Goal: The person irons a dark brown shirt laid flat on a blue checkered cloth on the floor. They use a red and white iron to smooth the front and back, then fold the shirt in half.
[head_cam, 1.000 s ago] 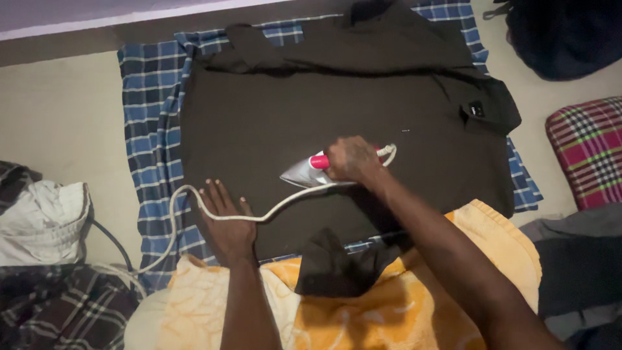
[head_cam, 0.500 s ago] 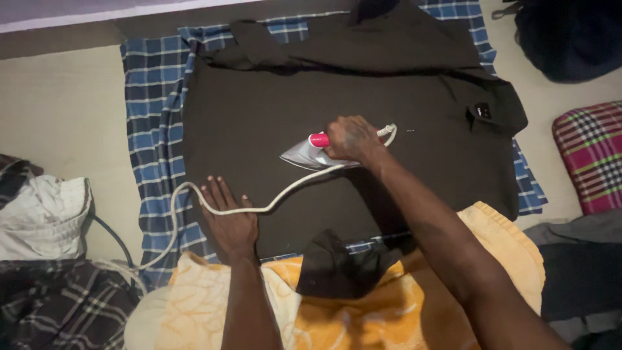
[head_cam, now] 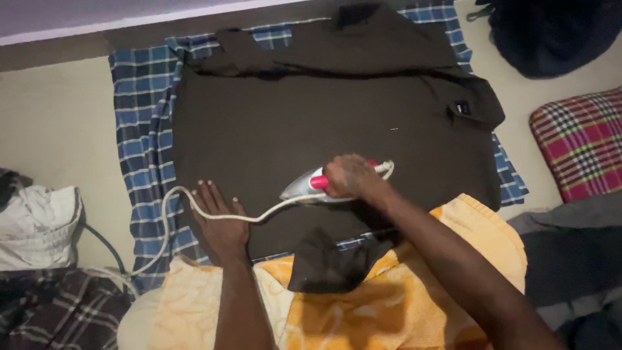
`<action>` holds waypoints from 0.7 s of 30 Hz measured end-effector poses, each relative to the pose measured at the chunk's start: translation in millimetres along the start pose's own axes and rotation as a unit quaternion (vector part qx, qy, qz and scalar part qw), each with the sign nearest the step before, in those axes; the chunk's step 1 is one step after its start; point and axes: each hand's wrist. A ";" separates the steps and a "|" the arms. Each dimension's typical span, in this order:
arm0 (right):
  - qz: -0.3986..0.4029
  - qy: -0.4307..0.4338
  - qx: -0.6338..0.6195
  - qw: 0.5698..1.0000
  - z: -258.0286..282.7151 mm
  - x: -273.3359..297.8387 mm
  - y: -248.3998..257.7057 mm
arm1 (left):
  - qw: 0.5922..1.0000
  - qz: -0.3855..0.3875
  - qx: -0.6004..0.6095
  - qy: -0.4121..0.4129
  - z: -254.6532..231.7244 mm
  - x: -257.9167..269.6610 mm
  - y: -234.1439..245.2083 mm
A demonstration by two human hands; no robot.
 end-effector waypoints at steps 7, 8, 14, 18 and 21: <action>0.040 -0.044 -0.045 0.997 25.8 37.2 -5.5 | 0.999 0.018 -0.033 0.008 -9.5 -2.6 -6.8; 0.035 -0.042 -0.048 0.997 26.4 39.7 -5.0 | 1.000 0.009 0.022 0.005 -11.6 -1.7 -9.9; 0.034 -0.057 -0.014 0.998 28.6 43.5 -8.9 | 0.999 0.033 0.002 -0.022 -8.0 -7.4 -20.9; 0.052 -0.070 0.000 0.996 16.5 38.0 -13.9 | 0.999 0.034 -0.001 -0.024 -9.2 -4.8 -19.7; 0.040 -0.051 0.033 0.997 -7.2 33.4 -9.6 | 0.999 0.039 -0.010 -0.016 -12.7 -5.3 -16.7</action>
Point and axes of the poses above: each hand's wrist, its own x-axis away from the middle knuckle, its own y-axis out of the back of the hand, z = x × y, and after that the axes turned 12 degrees about y, right-handed
